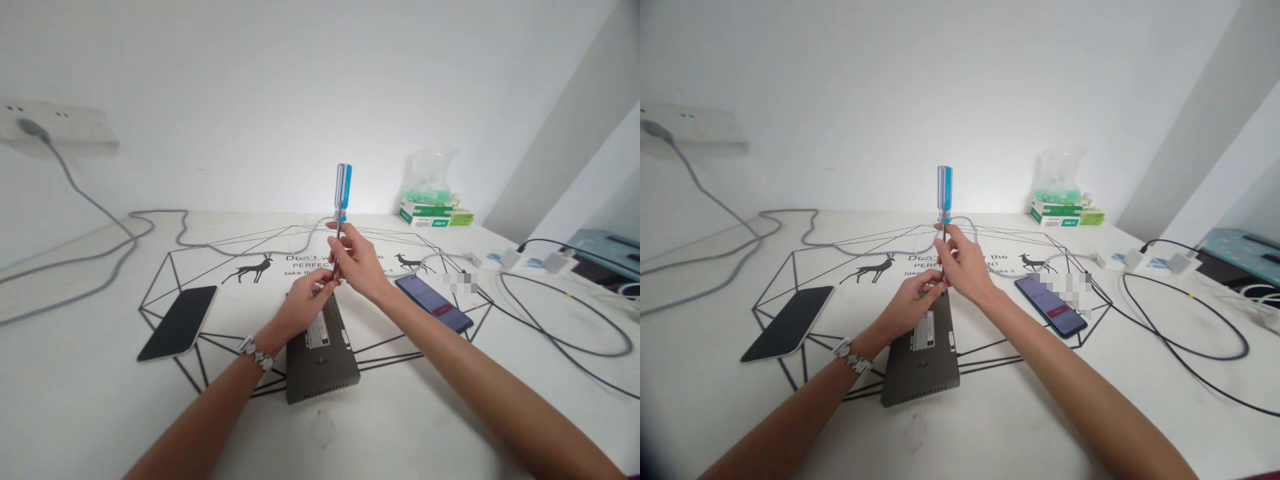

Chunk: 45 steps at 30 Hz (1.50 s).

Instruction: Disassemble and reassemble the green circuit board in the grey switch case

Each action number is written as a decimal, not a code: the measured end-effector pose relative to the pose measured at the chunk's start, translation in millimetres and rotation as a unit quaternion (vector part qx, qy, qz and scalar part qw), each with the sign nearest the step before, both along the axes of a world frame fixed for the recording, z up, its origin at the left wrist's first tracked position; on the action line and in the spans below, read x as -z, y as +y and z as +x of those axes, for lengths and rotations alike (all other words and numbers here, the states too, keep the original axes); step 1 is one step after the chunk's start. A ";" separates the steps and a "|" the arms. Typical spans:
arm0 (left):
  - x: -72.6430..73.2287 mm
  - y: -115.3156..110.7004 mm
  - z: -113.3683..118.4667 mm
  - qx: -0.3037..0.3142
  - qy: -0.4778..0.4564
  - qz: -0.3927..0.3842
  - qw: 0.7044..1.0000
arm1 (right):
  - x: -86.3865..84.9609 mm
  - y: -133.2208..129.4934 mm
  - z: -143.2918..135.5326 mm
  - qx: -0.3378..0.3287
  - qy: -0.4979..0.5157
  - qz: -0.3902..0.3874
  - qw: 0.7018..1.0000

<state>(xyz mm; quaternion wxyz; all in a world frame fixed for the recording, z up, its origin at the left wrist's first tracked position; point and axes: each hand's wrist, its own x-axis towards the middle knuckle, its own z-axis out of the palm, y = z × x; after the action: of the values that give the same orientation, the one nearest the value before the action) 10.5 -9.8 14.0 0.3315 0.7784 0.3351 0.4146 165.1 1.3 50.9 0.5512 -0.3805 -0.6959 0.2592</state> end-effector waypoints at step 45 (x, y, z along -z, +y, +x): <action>4.0 -1.4 -2.7 -0.016 0.098 0.041 0.994 | 24.3 -18.8 12.7 0.026 0.042 -0.008 0.999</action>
<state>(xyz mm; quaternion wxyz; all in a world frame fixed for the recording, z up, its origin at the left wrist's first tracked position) 7.8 -11.2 10.1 0.2578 0.8227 0.3612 0.3554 177.8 -17.5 26.6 0.5835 -0.3921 -0.6595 0.2662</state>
